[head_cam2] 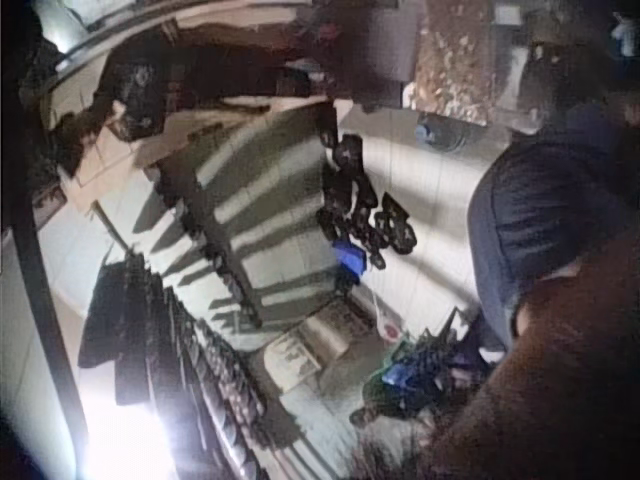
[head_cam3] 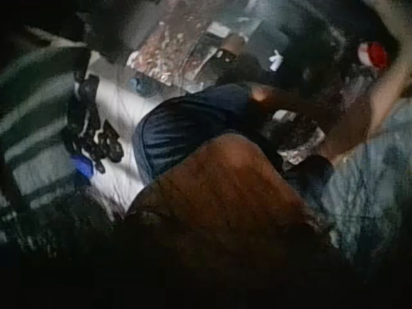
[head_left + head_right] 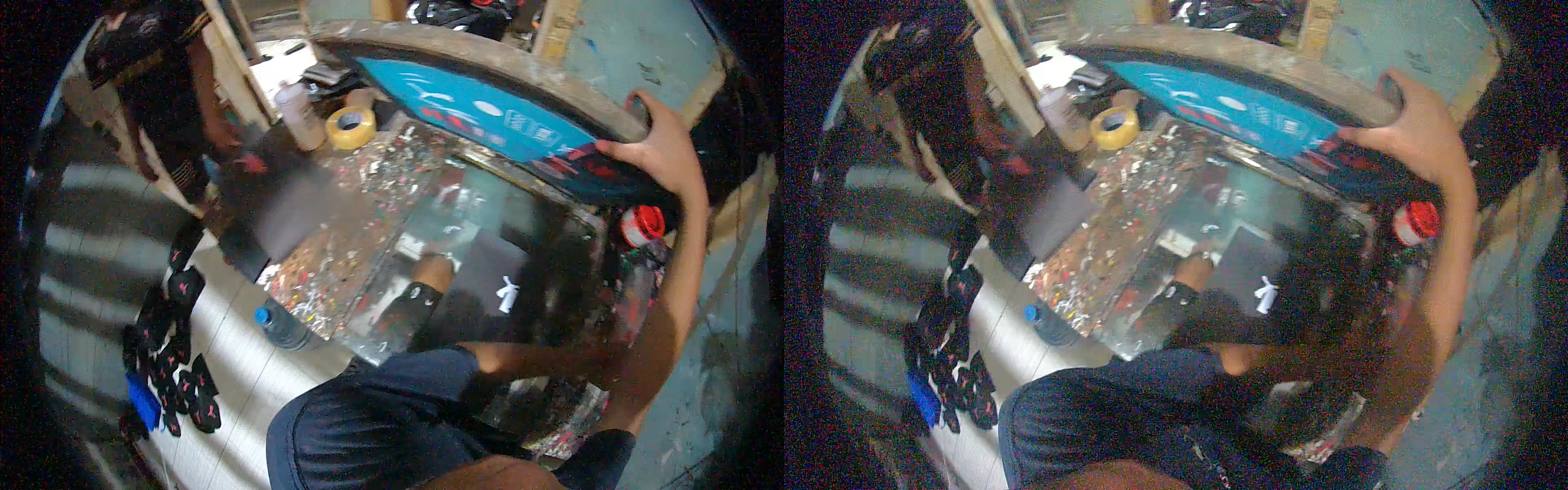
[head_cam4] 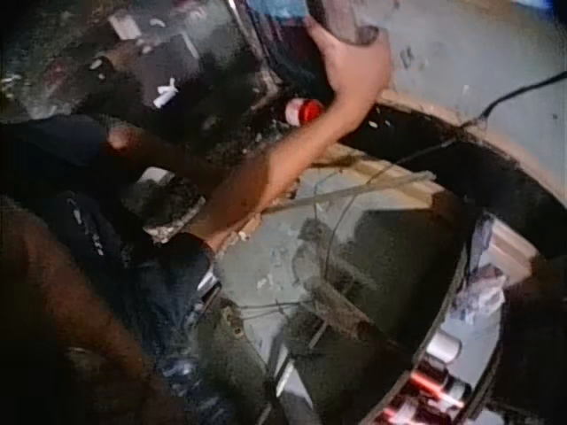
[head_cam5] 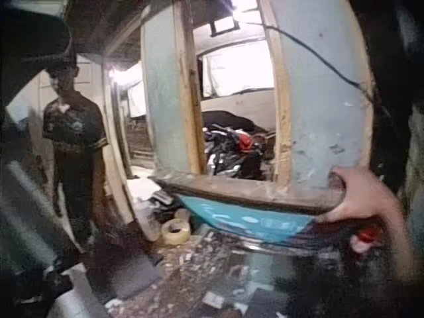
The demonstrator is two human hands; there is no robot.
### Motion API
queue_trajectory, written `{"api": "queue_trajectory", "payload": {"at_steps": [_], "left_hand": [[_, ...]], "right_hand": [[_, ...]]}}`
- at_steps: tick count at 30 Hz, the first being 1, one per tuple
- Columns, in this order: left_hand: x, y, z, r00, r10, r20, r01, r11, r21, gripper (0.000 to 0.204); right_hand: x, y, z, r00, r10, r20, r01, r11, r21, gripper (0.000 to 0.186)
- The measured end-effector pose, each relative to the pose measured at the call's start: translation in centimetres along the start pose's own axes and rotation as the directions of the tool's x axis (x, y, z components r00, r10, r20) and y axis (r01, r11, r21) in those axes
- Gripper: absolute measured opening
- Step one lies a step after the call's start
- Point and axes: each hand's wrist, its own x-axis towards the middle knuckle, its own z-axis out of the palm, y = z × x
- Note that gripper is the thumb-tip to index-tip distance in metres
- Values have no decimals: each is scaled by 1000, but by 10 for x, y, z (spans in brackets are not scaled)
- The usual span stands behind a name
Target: The person performs screen printing on a black t-shirt placed on a workbench. They repeatedly pull a squeegee across a screen to transfer red ink onto the shirt, occasionally lifting the screen to check the print and adding more ink from a red container.
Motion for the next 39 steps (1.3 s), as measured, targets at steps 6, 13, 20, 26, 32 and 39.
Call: {"api": "queue_trajectory", "payload": {"at_steps": [6,13,20,26,32,39], "left_hand": [[26,23,-10,986,166,31,-159,973,-170,27],[-174,-83,-183,907,-405,-118,421,850,317,34],[-210,-59,-236,907,-422,0,405,870,281,91],[-217,-88,-232,868,-396,300,320,908,271,114],[-225,-91,-229,874,-416,250,337,891,304,110],[-222,-92,-231,839,-452,304,350,875,335,112]], "right_hand": [[-4,28,6,988,-88,-125,89,996,-3,88],[-3,12,-17,1000,25,-14,-26,999,-24,83],[9,15,-15,1000,-2,9,2,1000,7,86],[9,17,-16,1000,-13,11,12,999,39,84],[13,15,-18,998,20,62,-22,999,38,80],[13,17,-16,1000,16,27,-18,998,57,79]]}}
